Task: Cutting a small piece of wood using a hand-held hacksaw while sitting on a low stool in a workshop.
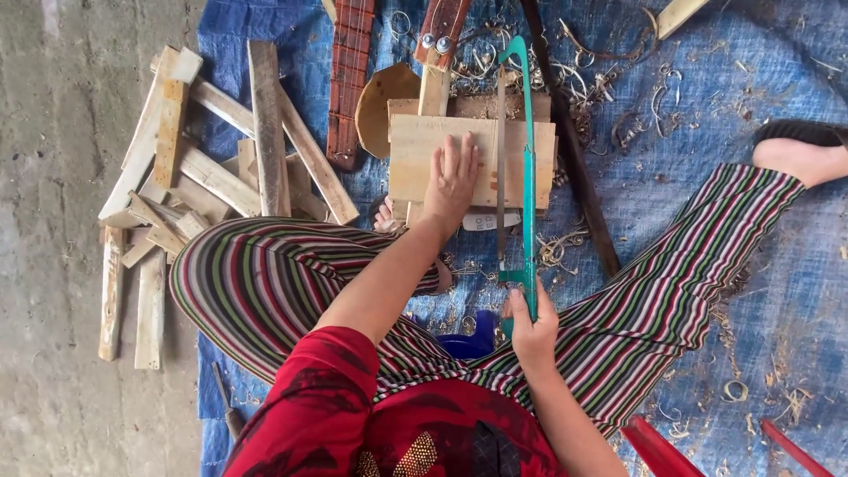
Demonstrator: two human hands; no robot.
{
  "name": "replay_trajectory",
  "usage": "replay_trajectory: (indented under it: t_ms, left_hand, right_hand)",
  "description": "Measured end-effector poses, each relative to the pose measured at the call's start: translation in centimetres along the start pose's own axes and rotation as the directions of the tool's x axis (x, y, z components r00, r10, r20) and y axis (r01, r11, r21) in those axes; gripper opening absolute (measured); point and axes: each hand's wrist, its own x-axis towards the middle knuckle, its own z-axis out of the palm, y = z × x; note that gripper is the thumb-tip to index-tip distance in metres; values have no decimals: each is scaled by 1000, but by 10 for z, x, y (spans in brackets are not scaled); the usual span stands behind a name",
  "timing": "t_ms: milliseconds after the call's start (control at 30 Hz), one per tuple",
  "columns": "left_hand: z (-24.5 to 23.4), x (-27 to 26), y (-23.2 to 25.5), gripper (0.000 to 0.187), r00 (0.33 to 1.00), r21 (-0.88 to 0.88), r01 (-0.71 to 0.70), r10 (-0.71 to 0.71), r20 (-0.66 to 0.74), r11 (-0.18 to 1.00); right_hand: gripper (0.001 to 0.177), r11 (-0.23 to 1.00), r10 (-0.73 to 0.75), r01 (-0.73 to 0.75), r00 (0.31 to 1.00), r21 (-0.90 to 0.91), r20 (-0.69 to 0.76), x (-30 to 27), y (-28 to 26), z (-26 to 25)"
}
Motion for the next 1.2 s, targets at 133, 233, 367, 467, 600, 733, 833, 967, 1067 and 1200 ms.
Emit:
replay_trajectory:
  t_ms: [133,233,367,467,600,733,833,967,1067,1200]
  left_hand:
    - [0,7,10,57,996,-37,69,-67,58,997]
    - [-11,15,10,60,975,-43,65,-54,213,997]
    - [-11,19,18,58,969,9,98,-97,228,995]
    - [-10,21,19,57,974,14,100,-101,201,995]
    - [-24,19,15,59,960,-22,93,-84,269,995]
    - [-12,22,19,59,956,-23,94,-83,283,995]
    - [-15,25,17,60,953,-8,95,-88,290,995]
    - [-43,28,8,63,925,66,43,-65,374,997]
    - [-60,29,4,69,883,132,-8,-55,466,991]
    - [-23,26,16,63,938,-35,87,-70,340,996]
  right_hand:
    - [48,1000,9,-9,1000,27,10,-1,-28,5]
    - [49,1000,6,-7,999,9,31,-7,-26,3]
    - [54,989,77,-65,993,-131,92,-19,-52,1]
    - [60,962,130,-99,986,-256,109,-14,-84,4]
    - [59,958,137,-95,980,-272,142,15,-101,10]
    - [57,957,53,-11,989,-289,138,43,-81,23]
    - [56,965,52,-16,990,-263,131,36,-76,22]
    - [62,936,262,-210,951,-282,161,-13,-90,6]
    - [60,923,335,-282,924,-261,187,-29,-94,-6]
    - [55,968,179,-153,977,-197,119,-1,-75,5]
